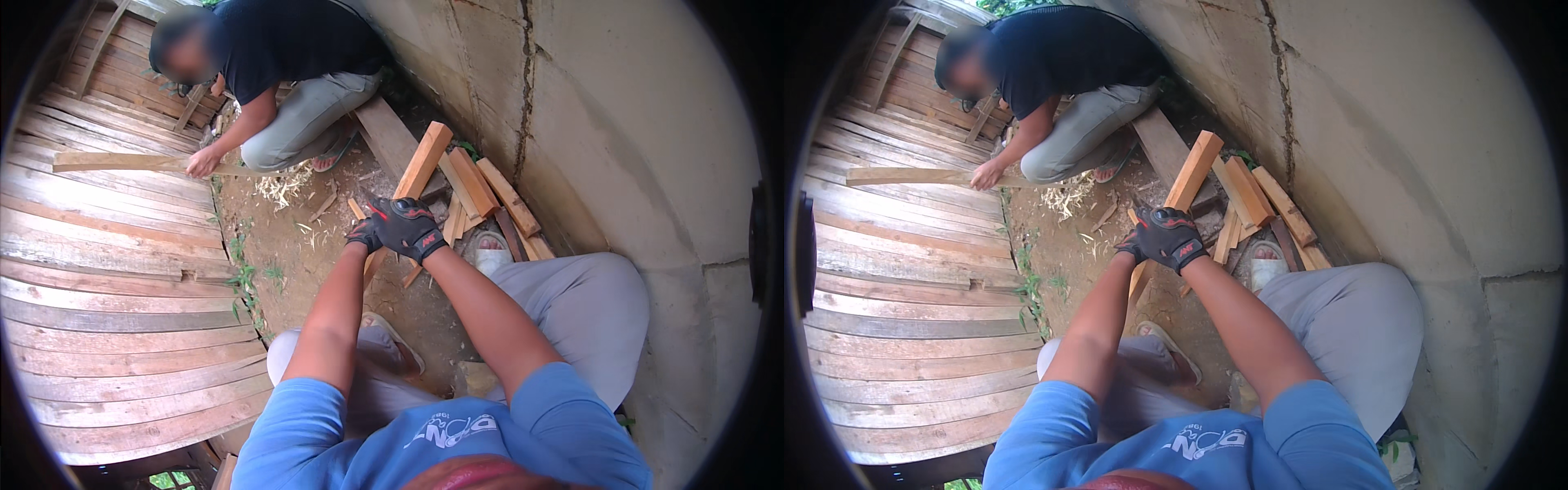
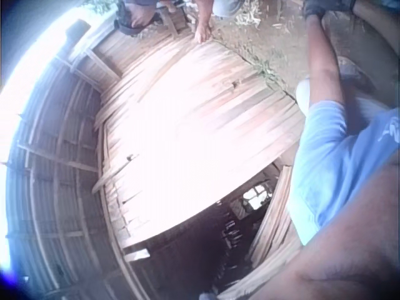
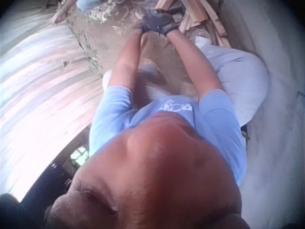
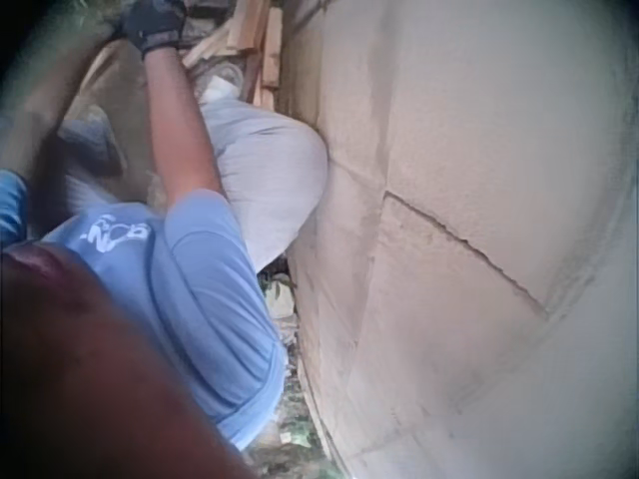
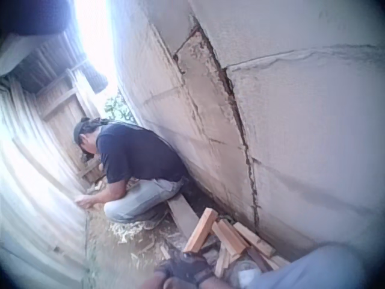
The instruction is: The person uses a machete to split thin wooden strips into smaller pieces. They hold the wood with one hand and strike it with the machete in the other, creating a pile of wood chips and small slivers on the ground.
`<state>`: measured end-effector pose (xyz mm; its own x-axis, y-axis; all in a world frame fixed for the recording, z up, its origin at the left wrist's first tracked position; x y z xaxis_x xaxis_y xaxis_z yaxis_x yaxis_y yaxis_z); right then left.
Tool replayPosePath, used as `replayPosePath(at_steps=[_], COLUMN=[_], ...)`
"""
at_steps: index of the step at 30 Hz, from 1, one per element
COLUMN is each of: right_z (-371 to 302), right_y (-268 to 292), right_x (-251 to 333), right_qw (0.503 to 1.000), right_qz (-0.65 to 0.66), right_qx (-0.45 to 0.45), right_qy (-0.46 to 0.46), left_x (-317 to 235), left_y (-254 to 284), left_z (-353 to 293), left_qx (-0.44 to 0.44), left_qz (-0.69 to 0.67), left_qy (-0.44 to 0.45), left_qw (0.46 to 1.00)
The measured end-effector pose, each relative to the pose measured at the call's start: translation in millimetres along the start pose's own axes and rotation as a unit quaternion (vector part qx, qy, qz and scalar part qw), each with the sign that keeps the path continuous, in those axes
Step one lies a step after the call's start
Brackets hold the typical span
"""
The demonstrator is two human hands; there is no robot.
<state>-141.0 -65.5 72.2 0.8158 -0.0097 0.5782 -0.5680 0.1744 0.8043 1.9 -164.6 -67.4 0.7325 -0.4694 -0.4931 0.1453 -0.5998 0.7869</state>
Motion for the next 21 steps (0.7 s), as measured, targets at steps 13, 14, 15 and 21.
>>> replayPosePath(at_steps=[13,14,15,21], right_z=[13,12,10,10], right_y=[17,19,14,3], right_x=[-30,-24,-15,-14], right_qw=[0.998,0.998,0.998,1.0], right_qz=[0.032,0.035,0.038,0.008], right_qx=[0.023,0.023,0.028,0.029], right_qy=[-0.038,-0.036,-0.031,-0.004], left_x=[-140,-117,-84,-55], left_y=[82,78,76,41], left_z=[-160,-160,-164,-110], left_qx=[0.052,0.026,-0.002,-0.076], left_qz=[0.08,0.061,0.048,0.031], left_qy=[0.279,0.273,0.295,0.269], left_qw=[0.956,0.96,0.954,0.96])
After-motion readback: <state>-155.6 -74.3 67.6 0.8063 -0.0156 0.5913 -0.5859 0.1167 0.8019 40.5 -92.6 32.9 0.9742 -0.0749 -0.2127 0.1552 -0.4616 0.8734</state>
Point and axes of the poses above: each hand's wrist, its own z-axis towards the middle knuckle, its own y-axis out of the back of the hand, x = y × z, the point moved 8 cm from there along z, towards the middle knuckle, and after that the axes turned 14 degrees about -z, right-handed, at the moved point
